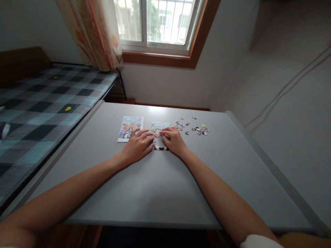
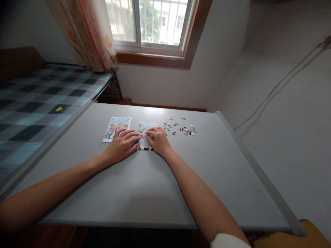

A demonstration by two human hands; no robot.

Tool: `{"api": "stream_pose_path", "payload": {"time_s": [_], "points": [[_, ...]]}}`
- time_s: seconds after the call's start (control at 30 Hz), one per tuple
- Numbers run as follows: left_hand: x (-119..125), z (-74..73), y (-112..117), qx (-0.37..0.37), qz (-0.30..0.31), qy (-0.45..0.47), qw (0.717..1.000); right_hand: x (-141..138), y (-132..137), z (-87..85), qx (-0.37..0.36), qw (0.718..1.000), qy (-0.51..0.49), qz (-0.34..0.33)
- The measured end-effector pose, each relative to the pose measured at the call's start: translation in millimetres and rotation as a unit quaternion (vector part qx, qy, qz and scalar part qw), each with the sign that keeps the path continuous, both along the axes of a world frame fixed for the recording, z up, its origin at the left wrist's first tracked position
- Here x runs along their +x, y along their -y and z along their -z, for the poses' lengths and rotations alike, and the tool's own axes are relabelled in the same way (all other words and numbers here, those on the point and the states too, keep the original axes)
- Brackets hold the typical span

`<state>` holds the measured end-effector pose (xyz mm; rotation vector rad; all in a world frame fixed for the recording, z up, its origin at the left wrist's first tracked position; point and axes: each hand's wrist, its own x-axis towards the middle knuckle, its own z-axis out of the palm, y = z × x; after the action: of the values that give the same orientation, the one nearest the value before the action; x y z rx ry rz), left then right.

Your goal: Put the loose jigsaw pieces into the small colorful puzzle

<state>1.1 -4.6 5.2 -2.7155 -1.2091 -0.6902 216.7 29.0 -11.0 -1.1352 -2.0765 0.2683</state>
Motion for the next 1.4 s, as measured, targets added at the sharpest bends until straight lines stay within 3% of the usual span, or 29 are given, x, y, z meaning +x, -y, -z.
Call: {"api": "stream_pose_path", "payload": {"time_s": [0.63, 1.4], "points": [[-0.5, -2.5, -1.3, -0.046, 0.039, -0.011, 0.998, -1.9, 7.0, -8.6, -0.009, 0.999, 0.032, -0.043], [0.2, -1.0, -1.3, -0.028, 0.022, -0.005, 0.999, -2.2, 7.7, -8.2, -0.014, 0.998, 0.038, -0.043]]}}
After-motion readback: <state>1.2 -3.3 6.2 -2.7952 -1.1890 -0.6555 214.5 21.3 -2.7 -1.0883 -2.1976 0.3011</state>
